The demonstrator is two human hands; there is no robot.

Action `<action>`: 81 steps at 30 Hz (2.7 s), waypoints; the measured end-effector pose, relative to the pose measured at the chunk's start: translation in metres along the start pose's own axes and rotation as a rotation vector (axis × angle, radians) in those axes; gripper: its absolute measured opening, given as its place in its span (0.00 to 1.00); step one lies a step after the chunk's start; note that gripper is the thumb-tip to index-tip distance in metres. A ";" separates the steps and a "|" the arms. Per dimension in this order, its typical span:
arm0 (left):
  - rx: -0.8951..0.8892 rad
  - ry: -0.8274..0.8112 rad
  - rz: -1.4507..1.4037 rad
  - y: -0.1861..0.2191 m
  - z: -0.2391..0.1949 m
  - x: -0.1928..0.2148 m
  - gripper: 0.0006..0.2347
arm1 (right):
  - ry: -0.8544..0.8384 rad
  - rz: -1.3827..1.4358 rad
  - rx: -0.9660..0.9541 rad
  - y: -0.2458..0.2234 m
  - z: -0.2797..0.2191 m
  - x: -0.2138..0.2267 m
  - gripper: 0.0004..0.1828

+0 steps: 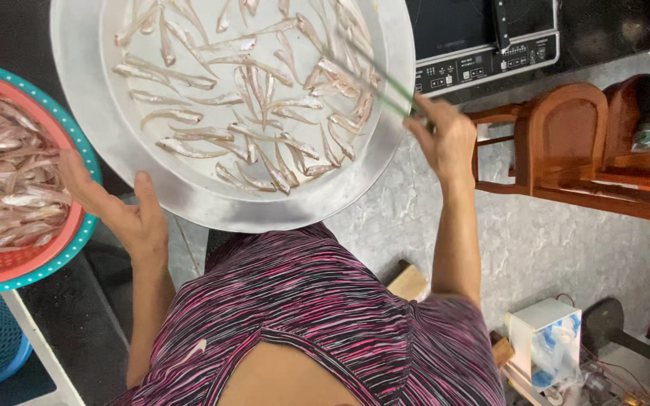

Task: The person uses tongs to transfer small fish from a red colander into a large metal tray, then spreads them out in a single layer. The person continues to arrange the fish on the tray using the tongs.

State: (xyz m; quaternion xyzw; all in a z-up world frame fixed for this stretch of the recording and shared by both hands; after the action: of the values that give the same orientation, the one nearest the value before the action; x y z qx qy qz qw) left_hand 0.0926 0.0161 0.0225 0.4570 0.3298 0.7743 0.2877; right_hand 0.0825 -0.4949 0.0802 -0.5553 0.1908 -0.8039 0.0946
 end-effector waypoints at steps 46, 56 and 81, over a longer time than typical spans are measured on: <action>-0.032 -0.064 -0.046 0.012 0.002 -0.013 0.31 | 0.053 0.055 -0.121 0.001 -0.055 0.031 0.20; -0.155 -0.197 -0.255 0.062 0.019 -0.056 0.33 | 0.063 0.121 -0.029 -0.008 -0.038 0.022 0.19; -0.590 -0.271 -0.017 0.094 0.026 -0.130 0.26 | 0.183 -0.013 -0.218 0.014 -0.086 0.042 0.18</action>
State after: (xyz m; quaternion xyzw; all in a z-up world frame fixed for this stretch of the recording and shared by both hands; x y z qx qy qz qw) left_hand 0.1563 -0.1326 0.0374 0.4502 0.0537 0.7662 0.4555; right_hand -0.0138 -0.5053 0.0838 -0.4880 0.2810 -0.8263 0.0108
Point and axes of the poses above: each hand's wrist, its own z-axis towards the middle knuckle, its own x-axis out of the back of the hand, y = z × x, the point moved 9 cm from there along z, towards the middle knuckle, and after that the axes turned 9 degrees about y, right-handed, at the moved point
